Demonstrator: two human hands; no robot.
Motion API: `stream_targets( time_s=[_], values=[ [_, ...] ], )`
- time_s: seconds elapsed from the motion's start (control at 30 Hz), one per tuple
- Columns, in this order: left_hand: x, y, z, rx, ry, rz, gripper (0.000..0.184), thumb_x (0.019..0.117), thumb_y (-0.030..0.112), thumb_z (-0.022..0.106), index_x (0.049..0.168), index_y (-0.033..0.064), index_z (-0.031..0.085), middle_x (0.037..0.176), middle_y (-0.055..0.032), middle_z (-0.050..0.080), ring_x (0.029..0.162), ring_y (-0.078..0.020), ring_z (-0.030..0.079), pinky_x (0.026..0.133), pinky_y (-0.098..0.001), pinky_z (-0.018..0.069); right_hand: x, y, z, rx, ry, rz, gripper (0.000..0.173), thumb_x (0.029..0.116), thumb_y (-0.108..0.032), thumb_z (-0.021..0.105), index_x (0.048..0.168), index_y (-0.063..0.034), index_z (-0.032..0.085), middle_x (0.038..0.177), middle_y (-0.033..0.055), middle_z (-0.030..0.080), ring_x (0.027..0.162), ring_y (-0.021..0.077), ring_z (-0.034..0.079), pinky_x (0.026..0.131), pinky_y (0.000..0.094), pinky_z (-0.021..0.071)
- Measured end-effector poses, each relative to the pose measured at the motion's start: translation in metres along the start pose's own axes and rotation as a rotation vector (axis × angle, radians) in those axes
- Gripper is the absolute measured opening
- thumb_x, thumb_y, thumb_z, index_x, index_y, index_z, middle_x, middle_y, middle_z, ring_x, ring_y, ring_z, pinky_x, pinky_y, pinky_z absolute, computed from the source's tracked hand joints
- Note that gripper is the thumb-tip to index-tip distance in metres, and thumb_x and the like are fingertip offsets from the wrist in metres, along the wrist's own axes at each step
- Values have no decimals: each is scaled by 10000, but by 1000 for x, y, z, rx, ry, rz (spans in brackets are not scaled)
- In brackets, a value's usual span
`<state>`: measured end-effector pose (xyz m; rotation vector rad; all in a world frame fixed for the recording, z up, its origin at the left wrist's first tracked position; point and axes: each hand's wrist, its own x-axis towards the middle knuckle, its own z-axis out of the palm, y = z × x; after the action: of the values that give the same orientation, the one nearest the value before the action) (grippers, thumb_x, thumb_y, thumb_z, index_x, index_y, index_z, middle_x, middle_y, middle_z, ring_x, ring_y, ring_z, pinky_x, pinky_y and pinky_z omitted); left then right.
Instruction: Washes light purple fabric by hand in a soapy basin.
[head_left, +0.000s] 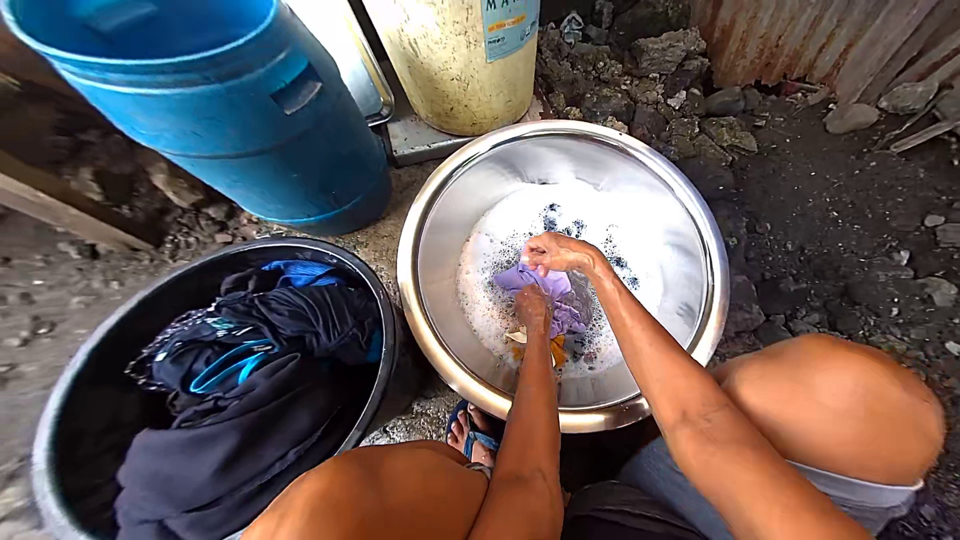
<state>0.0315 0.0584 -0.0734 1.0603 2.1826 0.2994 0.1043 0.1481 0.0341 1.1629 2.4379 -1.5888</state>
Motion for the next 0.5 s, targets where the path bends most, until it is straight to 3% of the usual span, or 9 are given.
stream_targets(
  time_s=[0.1,0.2,0.23,0.3,0.33,0.4,0.43,0.5],
  values=[
    [-7,5,-2,29,115,45,278,1010,169,579,1197,-2,695,1256,-236,672,1222,-376,630,1021,-540,493,5,-37,-24,-149,-1,-38,306,1091,-192,507,1214,50,647,1047,213,697,859,286,685,849,462,550],
    [-13,7,-12,-75,182,108,291,1026,146,553,1193,-57,679,1210,-265,680,1188,-391,643,1023,-531,491,-4,-62,-50,-486,-13,-46,290,1053,-191,565,1168,48,682,1131,258,681,1061,398,661,934,573,496],
    [-13,7,-16,-167,173,137,296,1037,140,529,1190,-76,662,1178,-274,682,1159,-386,651,1012,-520,494,-10,-66,-57,-572,-24,-29,286,1038,-200,587,1159,39,690,1149,262,677,1108,419,646,949,602,488],
    [-8,11,-23,-369,80,262,313,1060,113,479,1220,-127,602,1147,-304,655,1103,-373,642,992,-492,491,-27,-74,-73,-654,-61,-9,276,1043,-200,582,1164,23,691,1123,246,684,1047,403,669,891,584,520],
    [-9,17,-31,-420,17,358,307,1060,93,465,1219,-142,581,1124,-304,641,1063,-358,632,967,-480,493,-37,-76,-80,-643,-67,-38,268,1057,-178,554,1162,26,693,1094,235,689,1002,378,674,880,556,519],
    [-21,42,-69,-335,-118,540,289,1065,86,461,1230,-121,576,1113,-280,641,1035,-335,631,950,-478,500,-53,-76,-89,-457,45,-155,285,1077,-124,496,1131,64,703,1083,239,705,1043,358,670,978,542,482],
    [-29,57,-92,-276,-151,635,274,1070,92,469,1216,-107,588,1079,-259,650,995,-321,637,920,-479,509,-55,-74,-90,-292,163,-221,321,1089,-138,462,1125,79,696,1089,233,713,1053,331,678,1003,513,487],
    [-40,85,-140,-190,-142,851,245,1058,95,502,1161,-87,629,1032,-223,682,955,-290,666,895,-477,538,-53,-74,-87,128,344,-297,419,1125,-229,366,1194,63,658,1102,177,709,1016,226,688,950,405,544]
  ],
)
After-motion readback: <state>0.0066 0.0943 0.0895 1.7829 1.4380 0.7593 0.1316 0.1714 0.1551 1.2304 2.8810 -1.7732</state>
